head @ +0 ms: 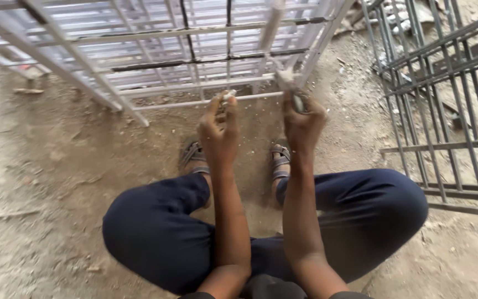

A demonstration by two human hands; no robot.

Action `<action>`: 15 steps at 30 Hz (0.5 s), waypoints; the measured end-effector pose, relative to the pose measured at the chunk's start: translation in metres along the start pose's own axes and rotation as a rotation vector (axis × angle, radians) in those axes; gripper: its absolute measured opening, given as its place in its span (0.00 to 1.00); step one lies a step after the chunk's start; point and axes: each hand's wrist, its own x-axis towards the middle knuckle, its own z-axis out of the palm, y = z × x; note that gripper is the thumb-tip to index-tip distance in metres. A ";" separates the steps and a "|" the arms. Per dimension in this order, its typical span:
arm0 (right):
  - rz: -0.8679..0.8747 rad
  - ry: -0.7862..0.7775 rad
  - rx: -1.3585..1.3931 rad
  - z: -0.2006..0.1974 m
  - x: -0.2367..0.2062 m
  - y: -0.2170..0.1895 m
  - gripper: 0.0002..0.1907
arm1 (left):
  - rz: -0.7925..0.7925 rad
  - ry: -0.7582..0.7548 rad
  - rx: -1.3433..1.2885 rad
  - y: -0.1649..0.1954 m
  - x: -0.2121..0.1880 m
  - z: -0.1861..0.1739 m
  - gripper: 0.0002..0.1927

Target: The person paints a white metal frame using a paint roller and a paintbrush. They apply white paint to the horizontal and vertical bars of the frame, occasionally switching between the roller and brush to reach different areas.

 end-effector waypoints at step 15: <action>0.031 0.001 -0.204 -0.018 0.003 -0.011 0.10 | -0.276 -0.066 -0.349 -0.060 0.032 0.028 0.16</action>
